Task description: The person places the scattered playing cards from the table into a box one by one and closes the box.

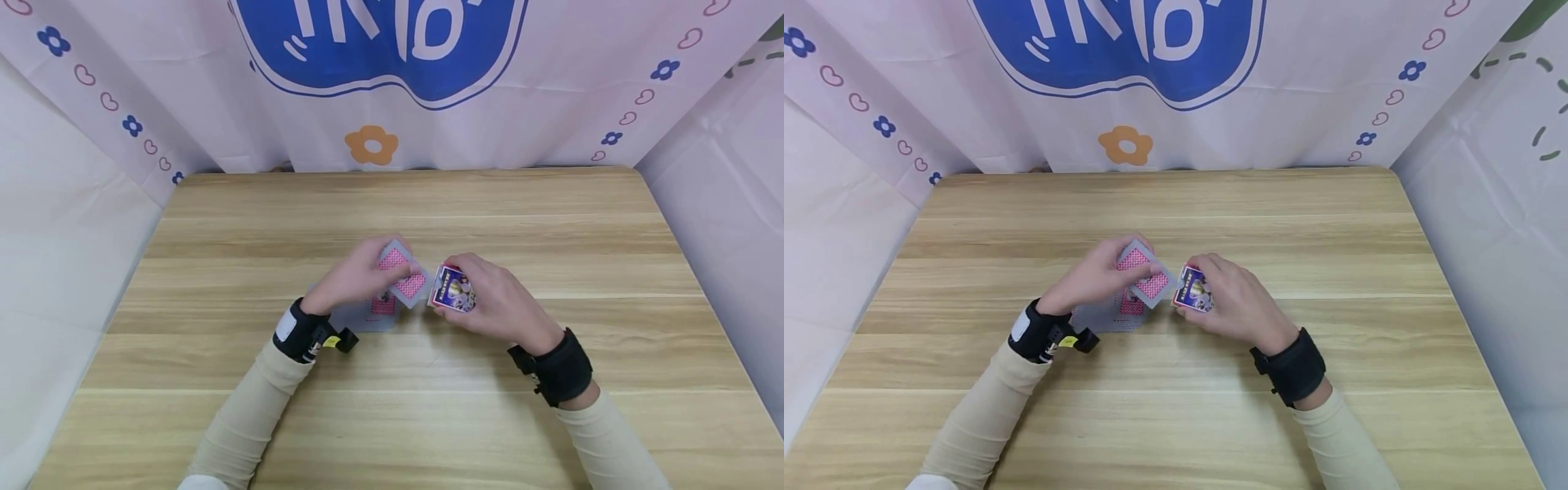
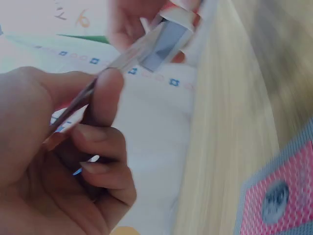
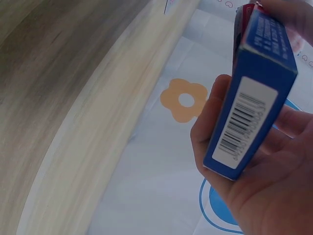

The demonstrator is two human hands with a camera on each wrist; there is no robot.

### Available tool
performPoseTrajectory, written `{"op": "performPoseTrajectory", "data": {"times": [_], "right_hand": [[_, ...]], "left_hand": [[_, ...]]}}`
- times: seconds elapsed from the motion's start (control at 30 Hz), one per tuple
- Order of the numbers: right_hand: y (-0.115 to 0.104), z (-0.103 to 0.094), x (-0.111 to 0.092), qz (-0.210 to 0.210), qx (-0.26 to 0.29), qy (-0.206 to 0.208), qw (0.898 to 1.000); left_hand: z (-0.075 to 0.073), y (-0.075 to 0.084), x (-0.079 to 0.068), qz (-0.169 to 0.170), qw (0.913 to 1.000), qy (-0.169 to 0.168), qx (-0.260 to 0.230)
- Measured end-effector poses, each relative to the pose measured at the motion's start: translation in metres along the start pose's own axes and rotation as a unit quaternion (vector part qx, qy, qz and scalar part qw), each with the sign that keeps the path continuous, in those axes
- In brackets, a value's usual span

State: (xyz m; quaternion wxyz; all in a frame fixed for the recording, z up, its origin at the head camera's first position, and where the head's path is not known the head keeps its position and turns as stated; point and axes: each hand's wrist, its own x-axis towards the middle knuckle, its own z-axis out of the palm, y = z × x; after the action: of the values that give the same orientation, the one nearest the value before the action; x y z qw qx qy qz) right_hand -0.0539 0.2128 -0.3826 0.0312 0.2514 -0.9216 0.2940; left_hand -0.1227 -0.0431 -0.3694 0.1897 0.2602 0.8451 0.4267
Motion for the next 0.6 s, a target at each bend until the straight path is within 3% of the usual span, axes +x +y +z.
{"op": "performPoseTrajectory", "data": {"times": [0.2,0.6], "right_hand": [[0.0,0.001,-0.001,-0.011,-0.004,0.008,1.0],[-0.002,0.002,-0.001,-0.017,-0.001,0.012,1.0]], "left_hand": [[-0.001,0.005,-0.002,0.005,0.9994,0.024,-0.025],[0.016,0.007,0.002,0.001,0.9973,0.061,-0.04]]}}
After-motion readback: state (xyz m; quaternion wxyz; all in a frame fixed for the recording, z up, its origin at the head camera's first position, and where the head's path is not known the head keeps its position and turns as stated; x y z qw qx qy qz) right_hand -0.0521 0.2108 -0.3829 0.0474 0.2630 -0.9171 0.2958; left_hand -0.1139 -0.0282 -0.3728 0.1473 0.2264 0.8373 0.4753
